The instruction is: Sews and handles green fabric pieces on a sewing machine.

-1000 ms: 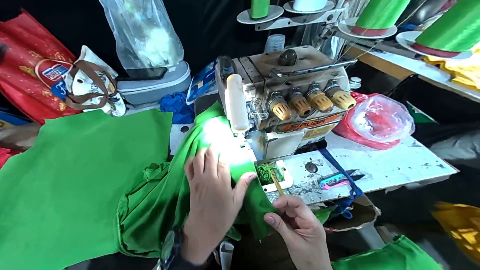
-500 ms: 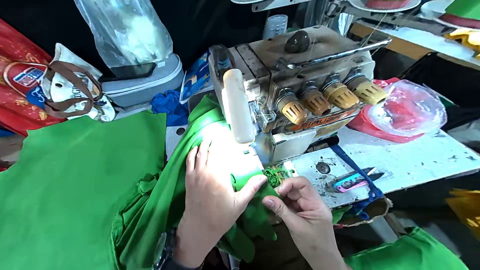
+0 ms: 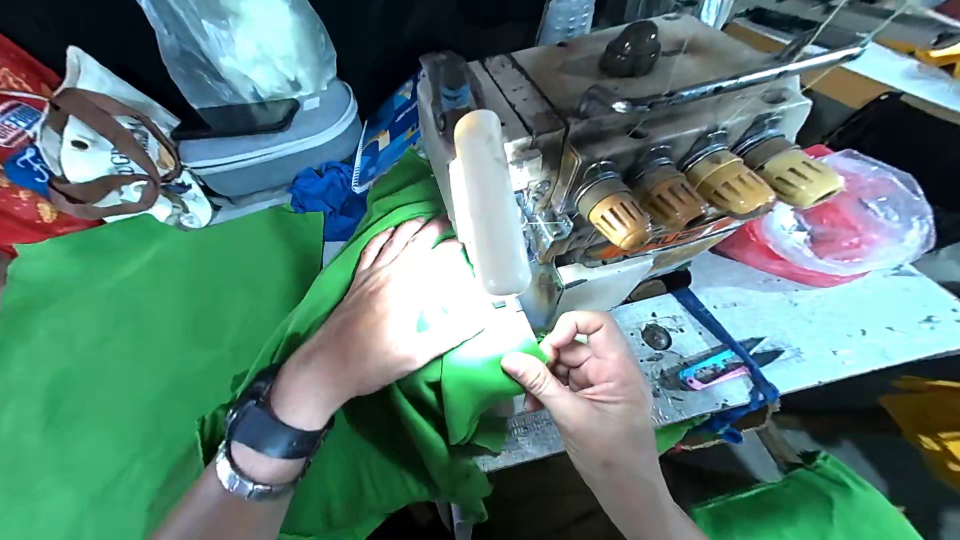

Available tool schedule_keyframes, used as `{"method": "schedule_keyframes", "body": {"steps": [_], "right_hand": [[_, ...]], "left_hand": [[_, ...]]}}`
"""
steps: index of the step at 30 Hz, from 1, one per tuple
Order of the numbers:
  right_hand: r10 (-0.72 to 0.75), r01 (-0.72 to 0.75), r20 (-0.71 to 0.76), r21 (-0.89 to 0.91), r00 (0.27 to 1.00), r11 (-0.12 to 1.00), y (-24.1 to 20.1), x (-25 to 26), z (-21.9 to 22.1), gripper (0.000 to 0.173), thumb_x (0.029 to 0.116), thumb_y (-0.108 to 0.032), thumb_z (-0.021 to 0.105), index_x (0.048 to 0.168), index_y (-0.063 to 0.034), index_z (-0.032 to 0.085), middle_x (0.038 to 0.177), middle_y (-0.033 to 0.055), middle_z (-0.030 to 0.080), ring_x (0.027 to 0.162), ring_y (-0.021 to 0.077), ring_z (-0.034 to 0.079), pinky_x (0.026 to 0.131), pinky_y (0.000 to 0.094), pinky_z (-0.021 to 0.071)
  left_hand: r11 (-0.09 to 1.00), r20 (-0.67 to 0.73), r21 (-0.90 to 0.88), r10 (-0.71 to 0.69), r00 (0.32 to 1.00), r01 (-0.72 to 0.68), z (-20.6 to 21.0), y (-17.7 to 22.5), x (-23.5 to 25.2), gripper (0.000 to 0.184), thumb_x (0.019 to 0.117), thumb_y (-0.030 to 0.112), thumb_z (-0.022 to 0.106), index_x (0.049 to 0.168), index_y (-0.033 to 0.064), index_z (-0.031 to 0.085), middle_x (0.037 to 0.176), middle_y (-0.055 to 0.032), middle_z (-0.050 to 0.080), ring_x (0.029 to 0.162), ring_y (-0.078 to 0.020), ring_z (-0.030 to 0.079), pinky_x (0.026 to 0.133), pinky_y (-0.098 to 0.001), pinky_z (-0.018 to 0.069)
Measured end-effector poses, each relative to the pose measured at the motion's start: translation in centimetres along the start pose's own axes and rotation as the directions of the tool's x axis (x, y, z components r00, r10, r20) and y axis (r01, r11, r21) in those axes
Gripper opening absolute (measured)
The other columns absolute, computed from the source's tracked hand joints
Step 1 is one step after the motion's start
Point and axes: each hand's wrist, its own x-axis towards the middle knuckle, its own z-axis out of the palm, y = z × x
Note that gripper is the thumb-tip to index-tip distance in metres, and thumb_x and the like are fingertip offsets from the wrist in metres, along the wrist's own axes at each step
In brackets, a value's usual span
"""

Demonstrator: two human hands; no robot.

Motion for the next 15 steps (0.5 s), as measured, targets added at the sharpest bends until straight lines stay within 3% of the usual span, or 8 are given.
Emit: {"method": "schedule_keyframes", "body": {"steps": [3, 6, 9, 11, 12, 13, 14, 15], "right_hand": [[0.035, -0.036, -0.013, -0.076, 0.999, 0.996, -0.3, 0.2, 0.3, 0.029, 0.0868, -0.019, 0.079, 0.101, -0.0199, 0.053, 0.058, -0.0079, 0.056, 0.047, -0.0017, 0.054, 0.045, 0.0114, 0.0449], [-0.031, 0.024, -0.04, -0.157, 0.999, 0.987, -0.2, 0.4, 0.5, 0.031, 0.0847, -0.023, 0.08, 0.1, -0.021, 0.053, 0.056, -0.0113, 0.047, 0.047, -0.0056, 0.044, 0.045, 0.0087, 0.0375], [-0.092, 0.073, -0.11, -0.173, 0.99, 0.982, 0.1, 0.7, 1.0, 0.039, 0.0791, -0.021, 0.085, 0.098, -0.0208, 0.051, 0.066, -0.0124, 0.044, 0.054, -0.0078, 0.04, 0.049, 0.0059, 0.0338], [-0.062, 0.041, -0.134, -0.153, 0.989, 0.987, 0.2, 0.8, 1.2, 0.04, 0.077, -0.02, 0.085, 0.098, -0.0201, 0.05, 0.074, -0.011, 0.048, 0.059, -0.0067, 0.045, 0.053, 0.0058, 0.0388], [-0.049, 0.029, -0.139, -0.142, 0.989, 0.989, 0.1, 0.8, 1.2, 0.04, 0.0766, -0.019, 0.084, 0.098, -0.0198, 0.05, 0.075, -0.0108, 0.049, 0.06, -0.0063, 0.047, 0.054, 0.0063, 0.0408], [-0.042, 0.022, -0.143, -0.133, 0.989, 0.991, 0.1, 0.9, 1.4, 0.039, 0.0764, -0.018, 0.084, 0.098, -0.0198, 0.051, 0.075, -0.0108, 0.05, 0.061, -0.0061, 0.048, 0.055, 0.0069, 0.0419], [-0.039, 0.021, -0.141, -0.13, 0.989, 0.991, 0.1, 0.9, 1.4, 0.039, 0.0761, -0.017, 0.083, 0.099, -0.02, 0.051, 0.076, -0.0109, 0.052, 0.063, -0.0059, 0.05, 0.057, 0.0071, 0.0436], [-0.039, 0.022, -0.135, -0.125, 0.99, 0.992, 0.1, 1.0, 1.4, 0.039, 0.0758, -0.016, 0.082, 0.099, -0.0201, 0.051, 0.078, -0.0103, 0.052, 0.066, -0.005, 0.052, 0.059, 0.0075, 0.045]], "left_hand": [[0.998, 0.037, -0.014, 0.065, 0.997, -0.065, -0.4, -1.3, 0.9, 0.063, 0.0923, 0.049, 0.059, 0.136, 0.0026, 0.062, 0.144, -0.0136, 0.058, 0.143, -0.0245, 0.044, 0.121, -0.0469, 0.0233], [0.993, 0.017, 0.0, 0.115, 0.993, -0.115, -0.3, -2.3, 1.5, 0.066, 0.0894, 0.05, 0.059, 0.132, 0.0001, 0.063, 0.14, -0.0154, 0.061, 0.141, -0.027, 0.047, 0.117, -0.0485, 0.0269], [0.999, -0.022, 0.035, -0.039, 0.999, 0.04, -1.2, -0.5, 1.1, 0.071, 0.0842, 0.041, 0.073, 0.14, -0.0011, 0.057, 0.148, -0.0164, 0.053, 0.142, -0.0301, 0.045, 0.118, -0.0497, 0.0319], [0.978, -0.095, 0.118, -0.164, 0.982, 0.174, -1.8, 2.5, 0.2, 0.067, 0.0868, 0.033, 0.073, 0.142, -0.0001, 0.054, 0.143, -0.0187, 0.055, 0.133, -0.0355, 0.052, 0.109, -0.0535, 0.042], [0.966, -0.121, 0.137, -0.201, 0.972, 0.217, -1.5, 4.2, -0.5, 0.054, 0.0929, 0.033, 0.065, 0.137, 0.0026, 0.059, 0.134, -0.0174, 0.061, 0.125, -0.0326, 0.058, 0.102, -0.0503, 0.048], [0.967, -0.175, 0.139, -0.188, 0.967, 0.213, -0.6, 5.3, -1.0, 0.04, 0.0957, 0.035, 0.059, 0.119, 0.0046, 0.07, 0.116, -0.0154, 0.068, 0.109, -0.0298, 0.066, 0.088, -0.0472, 0.054], [0.971, -0.2, 0.139, -0.162, 0.966, 0.192, 0.6, 5.6, -1.7, 0.041, 0.1002, 0.041, 0.054, 0.102, 0.007, 0.075, 0.109, -0.0144, 0.073, 0.106, -0.0299, 0.069, 0.084, -0.0485, 0.0559], [0.975, -0.136, 0.116, -0.176, 0.975, 0.192, 1.4, 5.6, -2.5, 0.049, 0.1046, 0.047, 0.045, 0.107, 0.0088, 0.075, 0.127, -0.0137, 0.068, 0.128, -0.031, 0.059, 0.105, -0.0531, 0.0457]]}}
